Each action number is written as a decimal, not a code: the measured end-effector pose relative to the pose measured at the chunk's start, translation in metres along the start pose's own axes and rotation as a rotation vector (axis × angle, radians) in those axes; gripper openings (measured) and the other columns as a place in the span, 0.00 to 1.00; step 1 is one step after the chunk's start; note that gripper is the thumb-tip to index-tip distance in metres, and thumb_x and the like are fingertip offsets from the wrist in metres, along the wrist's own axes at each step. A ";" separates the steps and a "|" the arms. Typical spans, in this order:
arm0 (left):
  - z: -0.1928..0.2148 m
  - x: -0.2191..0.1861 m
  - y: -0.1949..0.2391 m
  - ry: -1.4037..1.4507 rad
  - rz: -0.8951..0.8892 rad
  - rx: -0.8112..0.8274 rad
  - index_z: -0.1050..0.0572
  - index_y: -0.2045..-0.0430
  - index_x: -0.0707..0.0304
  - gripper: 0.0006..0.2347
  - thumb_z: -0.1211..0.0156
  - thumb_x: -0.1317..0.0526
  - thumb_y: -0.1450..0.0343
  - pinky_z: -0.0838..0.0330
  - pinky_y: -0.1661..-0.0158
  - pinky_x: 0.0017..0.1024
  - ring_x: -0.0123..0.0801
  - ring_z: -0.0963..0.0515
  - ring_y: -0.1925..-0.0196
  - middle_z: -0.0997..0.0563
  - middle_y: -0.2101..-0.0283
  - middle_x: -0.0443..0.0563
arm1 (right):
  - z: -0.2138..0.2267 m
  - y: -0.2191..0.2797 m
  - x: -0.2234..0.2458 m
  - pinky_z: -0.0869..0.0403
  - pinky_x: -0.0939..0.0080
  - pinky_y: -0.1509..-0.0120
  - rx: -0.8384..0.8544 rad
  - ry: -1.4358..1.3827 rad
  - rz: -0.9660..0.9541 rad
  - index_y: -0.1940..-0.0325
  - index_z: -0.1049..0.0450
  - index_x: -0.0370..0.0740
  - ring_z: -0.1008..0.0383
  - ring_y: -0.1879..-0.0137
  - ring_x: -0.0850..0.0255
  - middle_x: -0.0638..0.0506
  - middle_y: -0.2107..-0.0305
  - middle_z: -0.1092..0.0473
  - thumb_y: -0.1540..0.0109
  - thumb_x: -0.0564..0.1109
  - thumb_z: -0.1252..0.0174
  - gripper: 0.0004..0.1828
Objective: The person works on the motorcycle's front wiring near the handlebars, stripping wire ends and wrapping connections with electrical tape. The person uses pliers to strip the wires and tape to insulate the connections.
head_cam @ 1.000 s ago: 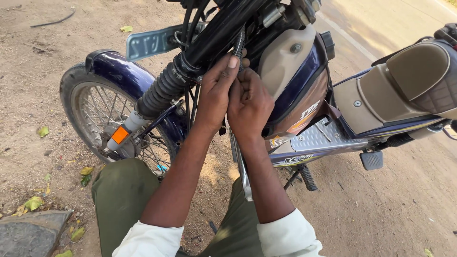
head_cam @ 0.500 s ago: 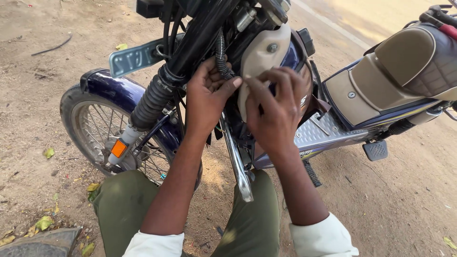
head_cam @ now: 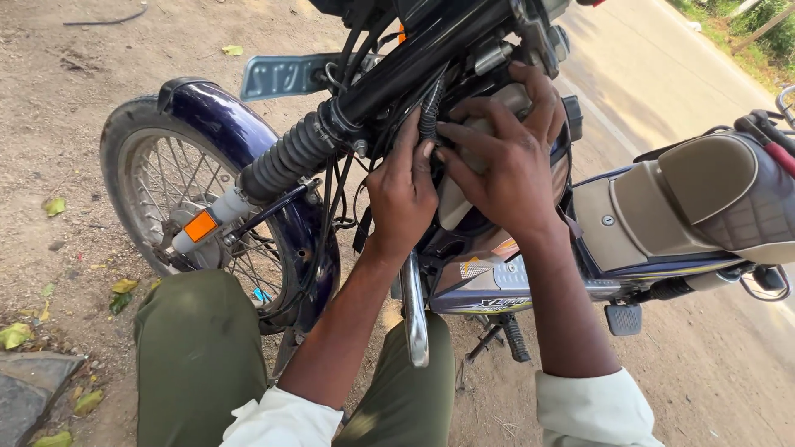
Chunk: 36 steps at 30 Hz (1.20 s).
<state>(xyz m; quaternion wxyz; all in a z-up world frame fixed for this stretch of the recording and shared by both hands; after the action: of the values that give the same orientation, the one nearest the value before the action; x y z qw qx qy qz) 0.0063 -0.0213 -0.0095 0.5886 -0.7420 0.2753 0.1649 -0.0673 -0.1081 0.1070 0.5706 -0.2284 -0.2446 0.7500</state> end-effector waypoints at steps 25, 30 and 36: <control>-0.005 0.021 -0.008 0.764 0.511 0.023 0.28 0.39 0.78 0.18 0.38 0.68 0.24 0.20 0.43 0.27 0.34 0.17 0.43 0.18 0.45 0.63 | -0.021 -0.018 -0.015 0.35 0.53 0.43 -0.033 0.536 0.543 0.55 0.30 0.37 0.32 0.50 0.54 0.47 0.59 0.32 0.33 0.38 0.38 0.06; -0.009 0.012 -0.005 0.442 0.371 0.095 0.29 0.38 0.73 0.16 0.42 0.69 0.22 0.20 0.48 0.30 0.36 0.17 0.48 0.20 0.48 0.60 | -0.009 -0.006 -0.054 0.33 0.53 0.45 -0.214 0.538 0.397 0.53 0.31 0.33 0.31 0.51 0.53 0.45 0.58 0.32 0.29 0.37 0.43 0.04; 0.002 0.001 -0.018 0.107 0.177 0.130 0.31 0.37 0.70 0.15 0.47 0.68 0.20 0.25 0.43 0.37 0.45 0.19 0.43 0.22 0.44 0.63 | 0.029 -0.011 -0.098 0.29 0.57 0.53 -0.484 0.118 0.070 0.51 0.32 0.27 0.29 0.59 0.55 0.42 0.60 0.30 0.25 0.34 0.49 0.04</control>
<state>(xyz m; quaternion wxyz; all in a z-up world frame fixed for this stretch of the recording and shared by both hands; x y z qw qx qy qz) 0.0178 -0.0164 0.0032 0.6030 -0.6830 0.3808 0.1580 -0.0535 -0.2033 0.1422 0.4863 -0.4100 -0.3753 0.6742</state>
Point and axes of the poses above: each hand's wrist, its own y-axis away from the middle knuckle, its own z-axis out of the back of the hand, x = y × z, the point moved 3 cm from there along -y, towards the middle knuckle
